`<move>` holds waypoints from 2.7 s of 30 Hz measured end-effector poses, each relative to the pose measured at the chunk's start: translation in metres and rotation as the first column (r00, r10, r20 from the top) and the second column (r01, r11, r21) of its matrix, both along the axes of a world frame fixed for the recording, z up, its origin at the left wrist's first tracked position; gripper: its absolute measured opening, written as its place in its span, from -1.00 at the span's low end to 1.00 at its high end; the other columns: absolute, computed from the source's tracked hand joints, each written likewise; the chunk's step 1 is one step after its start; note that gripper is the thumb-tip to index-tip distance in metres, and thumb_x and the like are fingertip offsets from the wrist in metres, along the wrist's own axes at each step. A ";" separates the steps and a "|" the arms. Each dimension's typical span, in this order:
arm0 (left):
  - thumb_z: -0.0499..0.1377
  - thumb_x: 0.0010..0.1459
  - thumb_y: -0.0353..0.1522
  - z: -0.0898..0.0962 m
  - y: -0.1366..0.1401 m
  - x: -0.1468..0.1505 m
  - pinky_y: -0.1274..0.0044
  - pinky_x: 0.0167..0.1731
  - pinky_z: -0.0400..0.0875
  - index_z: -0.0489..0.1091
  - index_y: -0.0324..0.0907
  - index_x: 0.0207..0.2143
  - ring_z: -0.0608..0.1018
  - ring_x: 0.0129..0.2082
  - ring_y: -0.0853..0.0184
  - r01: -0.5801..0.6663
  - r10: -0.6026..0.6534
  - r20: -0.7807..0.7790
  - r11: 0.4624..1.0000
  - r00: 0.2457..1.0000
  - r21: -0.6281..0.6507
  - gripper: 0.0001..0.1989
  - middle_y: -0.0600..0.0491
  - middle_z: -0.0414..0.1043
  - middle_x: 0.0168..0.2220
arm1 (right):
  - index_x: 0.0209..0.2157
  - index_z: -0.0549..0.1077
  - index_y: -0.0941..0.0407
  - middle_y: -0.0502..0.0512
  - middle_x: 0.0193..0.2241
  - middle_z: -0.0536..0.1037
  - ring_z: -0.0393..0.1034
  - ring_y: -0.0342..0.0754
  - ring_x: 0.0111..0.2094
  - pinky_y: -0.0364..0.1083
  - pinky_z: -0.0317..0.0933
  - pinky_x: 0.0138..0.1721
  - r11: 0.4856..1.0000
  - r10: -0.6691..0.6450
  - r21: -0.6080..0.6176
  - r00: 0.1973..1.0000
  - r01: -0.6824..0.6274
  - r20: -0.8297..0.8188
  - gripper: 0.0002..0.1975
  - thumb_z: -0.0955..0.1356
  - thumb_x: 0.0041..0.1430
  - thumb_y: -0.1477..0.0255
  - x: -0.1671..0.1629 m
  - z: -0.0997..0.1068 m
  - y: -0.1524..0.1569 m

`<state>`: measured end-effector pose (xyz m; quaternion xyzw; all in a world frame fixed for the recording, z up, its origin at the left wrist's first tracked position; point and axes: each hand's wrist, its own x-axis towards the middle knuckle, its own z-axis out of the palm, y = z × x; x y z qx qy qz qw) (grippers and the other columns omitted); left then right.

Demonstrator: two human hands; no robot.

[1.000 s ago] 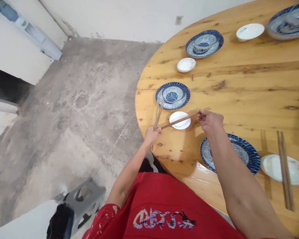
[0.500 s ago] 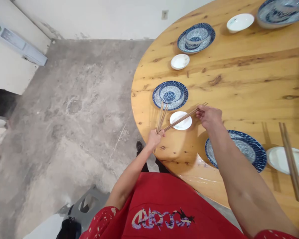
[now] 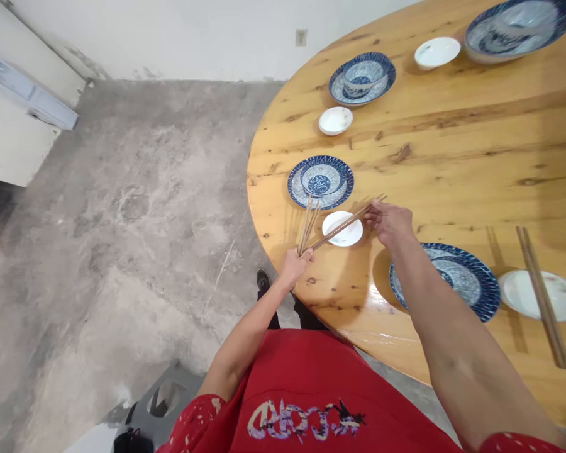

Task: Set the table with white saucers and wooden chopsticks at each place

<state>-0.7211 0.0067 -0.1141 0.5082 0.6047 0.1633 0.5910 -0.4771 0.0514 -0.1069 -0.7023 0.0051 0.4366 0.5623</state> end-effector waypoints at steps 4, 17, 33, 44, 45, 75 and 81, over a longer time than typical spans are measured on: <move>0.13 0.28 -0.17 -0.004 0.000 -0.002 0.53 -0.43 0.11 0.50 -0.25 -0.46 0.29 -0.51 0.41 0.036 -0.035 -0.040 0.999 0.999 0.012 -0.61 0.14 0.25 -0.58 | -0.44 0.46 0.23 -0.01 -0.60 0.46 0.30 -0.23 -0.61 -0.23 0.13 -0.57 0.999 -0.019 0.036 1.000 0.019 0.011 -0.78 0.35 0.34 0.57 -0.003 0.001 -0.007; 0.12 0.28 -0.18 0.032 0.010 -0.053 0.57 -0.51 0.06 0.53 -0.27 -0.36 0.20 -0.56 0.47 -0.061 0.067 -0.042 0.990 0.997 0.125 -0.65 0.14 0.27 -0.56 | -0.41 0.54 0.20 0.09 -0.49 0.55 0.34 -0.19 -0.58 -0.19 0.19 -0.51 0.981 -0.132 0.178 0.927 0.072 0.351 -0.94 0.40 0.06 0.50 -0.024 0.041 -0.070; 0.27 0.06 0.12 0.084 0.018 -0.116 0.58 -0.61 -0.09 0.54 -0.35 -0.15 0.14 -0.66 0.59 0.170 0.006 0.538 0.946 0.843 -0.277 -0.32 0.04 0.44 -0.48 | -0.51 0.56 0.12 0.01 -0.57 0.43 0.26 -0.13 -0.49 -0.14 0.19 -0.46 0.748 0.525 0.254 0.781 -0.613 0.338 -0.63 0.51 -0.02 0.08 -0.207 0.080 -0.019; 0.23 0.07 0.16 0.075 0.047 -0.193 0.59 -0.62 0.07 0.53 -0.34 -0.10 0.28 -0.67 0.56 0.104 0.033 0.563 0.972 0.826 -0.209 -0.28 0.05 0.48 -0.47 | -0.56 0.53 0.14 0.04 -0.64 0.44 0.24 -0.14 -0.59 -0.14 0.12 -0.57 0.765 0.525 0.284 0.815 -0.578 0.247 -0.60 0.56 -0.18 0.09 -0.271 0.078 0.025; 0.24 0.05 0.17 0.073 0.049 -0.200 0.59 -0.61 0.12 0.53 -0.34 -0.09 0.32 -0.65 0.54 0.096 0.045 0.565 0.971 0.824 -0.218 -0.27 0.03 0.50 -0.46 | -0.55 0.53 0.14 0.04 -0.63 0.44 0.26 -0.14 -0.59 -0.15 0.13 -0.58 0.782 0.498 0.285 0.831 -0.554 0.249 -0.60 0.57 -0.20 0.09 -0.273 0.077 0.030; -0.01 0.33 0.01 0.066 0.308 -0.184 0.58 -0.58 -0.01 0.50 -0.25 -0.47 0.10 -0.65 0.48 0.157 -0.155 0.034 0.987 0.987 -0.030 -0.41 0.20 -0.03 -0.70 | -0.52 0.51 0.18 0.01 -0.60 0.43 0.29 -0.18 -0.58 -0.20 0.14 -0.58 0.869 -0.330 0.431 0.933 0.242 0.142 -0.87 0.50 -0.07 0.45 -0.209 0.050 0.241; -0.04 0.33 0.01 0.057 0.353 -0.167 0.56 -0.56 0.01 0.52 -0.25 -0.43 0.14 -0.64 0.46 0.295 -0.295 -0.092 0.955 0.951 -0.015 -0.40 0.19 0.02 -0.69 | -0.57 0.43 0.11 0.00 -0.59 0.43 0.27 -0.15 -0.56 -0.15 0.17 -0.51 0.901 -0.316 0.382 0.914 0.205 0.255 -0.70 0.51 -0.05 0.22 -0.208 0.054 0.265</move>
